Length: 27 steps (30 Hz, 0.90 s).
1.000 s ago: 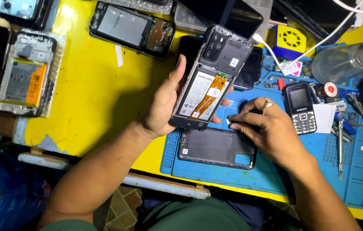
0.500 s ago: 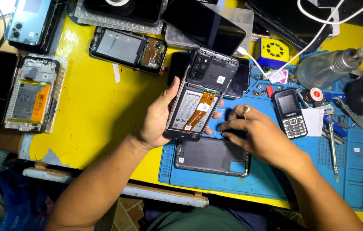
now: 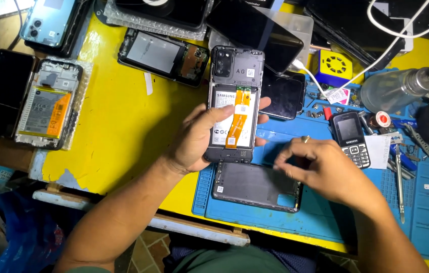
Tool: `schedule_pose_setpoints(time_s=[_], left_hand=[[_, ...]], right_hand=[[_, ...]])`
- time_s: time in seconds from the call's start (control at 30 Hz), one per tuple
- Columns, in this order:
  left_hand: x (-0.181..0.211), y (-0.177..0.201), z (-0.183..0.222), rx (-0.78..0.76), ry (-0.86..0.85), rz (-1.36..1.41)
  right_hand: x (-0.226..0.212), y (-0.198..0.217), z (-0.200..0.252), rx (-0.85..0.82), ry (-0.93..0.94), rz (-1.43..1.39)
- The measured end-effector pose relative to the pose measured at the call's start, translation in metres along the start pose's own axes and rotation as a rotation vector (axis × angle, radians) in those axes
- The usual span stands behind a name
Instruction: The person is disassembling a smartphone by prying off the back cover and then using a precision screwdriver to remove the internal screws.
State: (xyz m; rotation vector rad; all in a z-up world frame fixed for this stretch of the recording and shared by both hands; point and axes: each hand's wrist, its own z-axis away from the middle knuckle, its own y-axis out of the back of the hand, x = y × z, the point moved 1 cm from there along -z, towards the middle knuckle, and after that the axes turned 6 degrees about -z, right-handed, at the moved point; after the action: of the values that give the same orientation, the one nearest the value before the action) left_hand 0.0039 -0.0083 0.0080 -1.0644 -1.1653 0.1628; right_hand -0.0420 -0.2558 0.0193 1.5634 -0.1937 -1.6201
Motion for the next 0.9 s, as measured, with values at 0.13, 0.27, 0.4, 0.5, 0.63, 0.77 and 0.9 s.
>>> schedule_pose_setpoints(time_s=[0.13, 0.27, 0.4, 0.5, 0.63, 0.77, 0.9], left_hand=[[-0.005, 0.002, -0.003, 0.018, 0.066, 0.15], [-0.004, -0.002, -0.006, 0.019, 0.075, 0.345], [-0.005, -0.021, -0.008, 0.06, 0.061, 0.386], [-0.002, -0.041, -0.016, 0.094, 0.0, 0.438], [-0.006, -0.047, -0.025, 0.147, 0.02, 0.511], [-0.015, -0.043, -0.032, -0.047, -0.054, 0.618], [-0.013, -0.048, -0.032, -0.007, -0.056, 0.617]], right_hand=[[-0.013, -0.014, 0.009, -0.135, 0.135, -0.171], [-0.01, -0.023, 0.013, -0.027, 0.28, 0.064], [-0.003, -0.026, 0.006, 0.071, 0.332, 0.159], [0.005, -0.027, 0.004, 0.118, 0.354, 0.175], [0.012, -0.031, 0.004, 0.098, 0.385, 0.172], [0.02, -0.033, -0.003, 0.15, 0.372, 0.183], [0.031, -0.026, -0.017, 0.254, 0.381, 0.225]])
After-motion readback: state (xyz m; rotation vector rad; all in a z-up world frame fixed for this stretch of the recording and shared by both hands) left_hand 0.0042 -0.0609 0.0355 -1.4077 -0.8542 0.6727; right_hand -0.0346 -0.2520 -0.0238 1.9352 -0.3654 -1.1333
